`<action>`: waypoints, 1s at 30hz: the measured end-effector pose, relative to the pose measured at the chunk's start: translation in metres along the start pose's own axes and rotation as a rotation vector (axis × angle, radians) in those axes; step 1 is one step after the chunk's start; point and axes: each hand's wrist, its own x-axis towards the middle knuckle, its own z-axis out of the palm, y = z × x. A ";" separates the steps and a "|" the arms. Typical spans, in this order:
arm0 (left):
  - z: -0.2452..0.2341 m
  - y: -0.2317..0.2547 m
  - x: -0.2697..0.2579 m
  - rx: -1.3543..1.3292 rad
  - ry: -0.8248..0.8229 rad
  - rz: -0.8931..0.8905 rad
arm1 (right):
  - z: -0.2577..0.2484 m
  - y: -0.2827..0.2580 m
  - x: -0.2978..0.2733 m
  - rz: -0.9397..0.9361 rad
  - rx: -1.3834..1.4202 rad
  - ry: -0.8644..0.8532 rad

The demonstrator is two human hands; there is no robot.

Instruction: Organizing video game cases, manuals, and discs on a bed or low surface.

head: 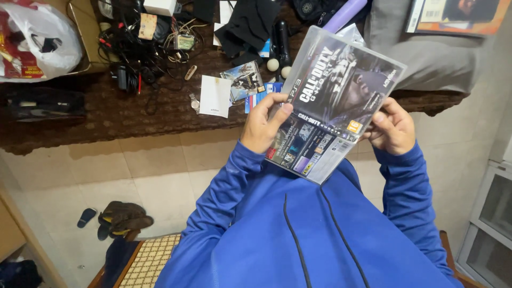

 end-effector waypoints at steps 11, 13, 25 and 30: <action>-0.006 0.001 -0.007 -0.140 0.099 0.161 | 0.025 -0.004 0.005 0.003 0.160 0.023; -0.006 0.000 -0.007 -0.130 0.099 0.171 | 0.021 -0.002 0.004 -0.003 0.166 0.018; 0.000 -0.095 -0.023 -0.275 0.109 0.314 | 0.188 -0.013 0.018 -0.687 -1.394 -0.137; -0.007 -0.171 -0.078 -0.007 0.092 0.308 | 0.198 0.043 0.033 -0.573 -1.403 -0.378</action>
